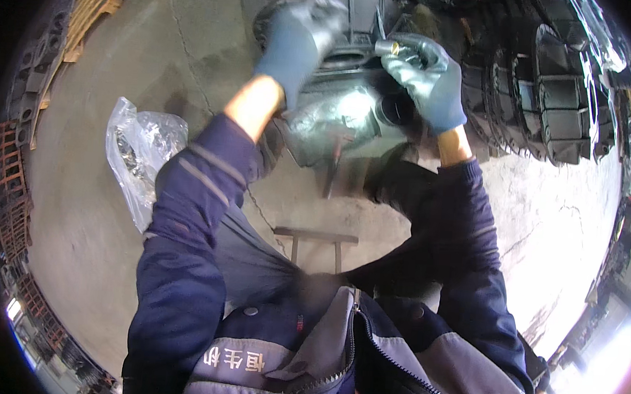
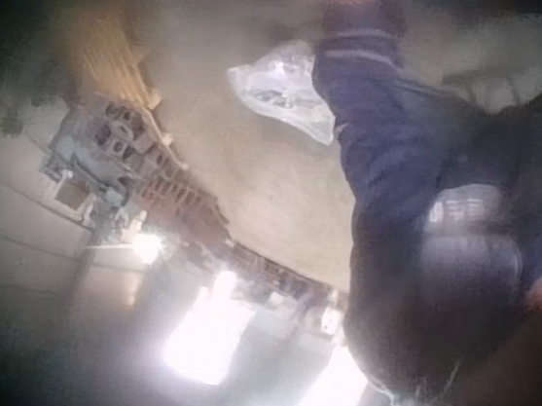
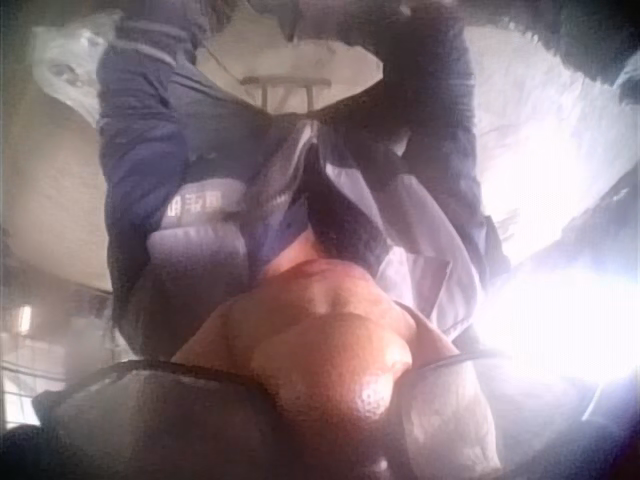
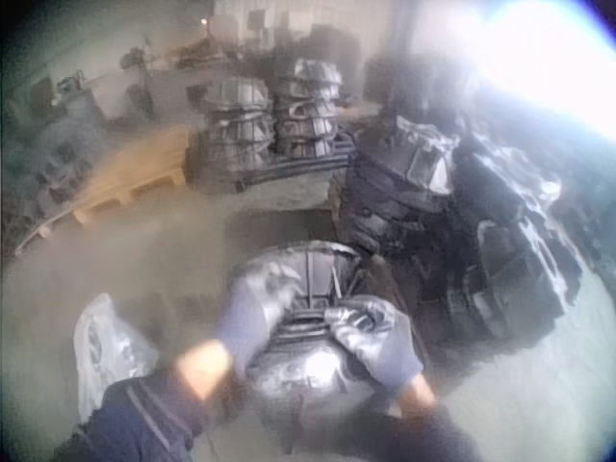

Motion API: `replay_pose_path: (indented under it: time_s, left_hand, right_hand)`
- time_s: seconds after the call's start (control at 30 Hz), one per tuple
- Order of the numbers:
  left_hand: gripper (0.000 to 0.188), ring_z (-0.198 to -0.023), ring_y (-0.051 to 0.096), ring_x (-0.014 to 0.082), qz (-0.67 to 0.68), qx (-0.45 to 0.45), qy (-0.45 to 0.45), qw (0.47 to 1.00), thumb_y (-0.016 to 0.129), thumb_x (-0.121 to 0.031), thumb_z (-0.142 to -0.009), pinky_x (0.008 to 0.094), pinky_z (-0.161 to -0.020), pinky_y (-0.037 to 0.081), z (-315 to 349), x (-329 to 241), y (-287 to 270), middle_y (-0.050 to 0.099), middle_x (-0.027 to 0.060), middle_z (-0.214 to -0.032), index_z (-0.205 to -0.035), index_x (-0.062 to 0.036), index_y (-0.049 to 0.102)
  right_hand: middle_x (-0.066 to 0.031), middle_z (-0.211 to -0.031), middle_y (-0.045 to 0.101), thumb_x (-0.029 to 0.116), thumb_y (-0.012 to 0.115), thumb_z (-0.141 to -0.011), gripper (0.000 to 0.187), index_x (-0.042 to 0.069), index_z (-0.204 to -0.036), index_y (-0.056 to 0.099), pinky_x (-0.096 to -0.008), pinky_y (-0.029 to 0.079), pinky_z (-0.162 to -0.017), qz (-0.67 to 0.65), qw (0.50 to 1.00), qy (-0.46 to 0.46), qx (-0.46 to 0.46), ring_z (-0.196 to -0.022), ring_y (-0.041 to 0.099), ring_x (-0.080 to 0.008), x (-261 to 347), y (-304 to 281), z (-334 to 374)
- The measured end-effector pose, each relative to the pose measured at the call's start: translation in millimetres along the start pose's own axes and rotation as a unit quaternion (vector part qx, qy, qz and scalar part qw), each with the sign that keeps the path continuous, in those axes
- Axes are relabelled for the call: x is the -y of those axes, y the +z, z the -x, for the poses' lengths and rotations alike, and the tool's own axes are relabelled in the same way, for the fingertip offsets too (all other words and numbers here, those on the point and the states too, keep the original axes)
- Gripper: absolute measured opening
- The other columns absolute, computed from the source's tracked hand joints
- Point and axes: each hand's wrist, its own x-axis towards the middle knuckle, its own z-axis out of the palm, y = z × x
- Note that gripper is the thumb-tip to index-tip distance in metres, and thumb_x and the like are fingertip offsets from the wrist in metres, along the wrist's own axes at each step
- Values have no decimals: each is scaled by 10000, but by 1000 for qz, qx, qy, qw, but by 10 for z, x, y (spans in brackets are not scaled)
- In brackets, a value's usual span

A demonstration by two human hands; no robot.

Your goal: The person repeatedly picks up metal housings, places them on a stand, and uses a hammer to tap them into place. They then remove the parts and place them on the floor among other similar components.

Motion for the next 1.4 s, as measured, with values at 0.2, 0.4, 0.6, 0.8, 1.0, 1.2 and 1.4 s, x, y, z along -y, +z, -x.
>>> replay_pose_path:
  time_s: [0.2, 0.4, 0.6, 0.8, 1.0, 1.2, 1.4]
  left_hand:
    - [328, -986, 723, 349, -295, -201, 8, 934, 683, -385, -959, 461, -859, 549, -835, 894, -578, 755, 184, -1026, -1055, -76, 736]
    - [605, -1164, 662, 404, -157, -140, -157, 965, 536, -538, -1026, 488, -935, 519, -1048, 1564, -475, 700, 274, -1196, -1282, -5, 667]
    - [566, -1090, 646, 332, -169, -96, -127, 973, 494, -484, -1052, 453, -927, 509, -1139, 1749, -462, 709, 247, -1202, -1249, 16, 670]
    - [536, -1016, 630, 260, -165, -64, -114, 978, 452, -431, -1077, 419, -918, 500, -1221, 1913, -508, 718, 219, -1208, -1217, 36, 673]
    - [409, -1018, 666, 300, -202, -86, -5, 976, 470, -327, -1070, 414, -902, 523, -1307, 2268, -632, 732, 199, -1172, -1202, -3, 681]
    - [267, -1034, 723, 364, -312, -69, 109, 941, 513, -196, -1052, 416, -865, 567, -1419, 2706, -960, 743, 185, -1128, -1215, -76, 687]
    - [292, -1054, 726, 317, -384, -84, 96, 914, 487, -144, -1037, 391, -890, 560, -1444, 2788, -1028, 736, 181, -1169, -1245, -91, 686]
  right_hand:
    - [-77, -1045, 774, 88, 832, -850, 333, -17, -1150, 731, -262, 554, -826, 203, 959, 169, -101, -901, 687, -106, -852, -514, 439]
    - [-143, -1025, 782, 334, 828, -849, 424, 44, -1147, 749, -331, 563, -862, 451, 857, 238, -69, -921, 740, -240, -1756, -814, 769]
    - [-202, -1146, 742, 427, 769, -832, 493, 77, -1179, 748, -434, 549, -945, 476, 824, 304, -47, -1076, 708, -375, -2489, -806, 712]
    - [-185, -1176, 739, 383, 768, -849, 461, 106, -1216, 746, -439, 551, -955, 546, 760, 352, 11, -1083, 709, -375, -2853, -746, 615]
    - [-180, -1215, 726, 393, 736, -860, 485, 125, -1264, 724, -447, 545, -982, 529, 754, 388, 32, -1135, 688, -372, -3086, -757, 595]
    - [-175, -1194, 731, 385, 718, -883, 416, 134, -1215, 743, -460, 551, -955, 557, 736, 382, 51, -1106, 694, -376, -3319, -781, 635]
    - [-213, -1113, 749, 567, 752, -819, 591, 56, -1114, 758, -463, 574, -907, 537, 751, 382, 37, -1052, 722, -379, -3298, -736, 614]
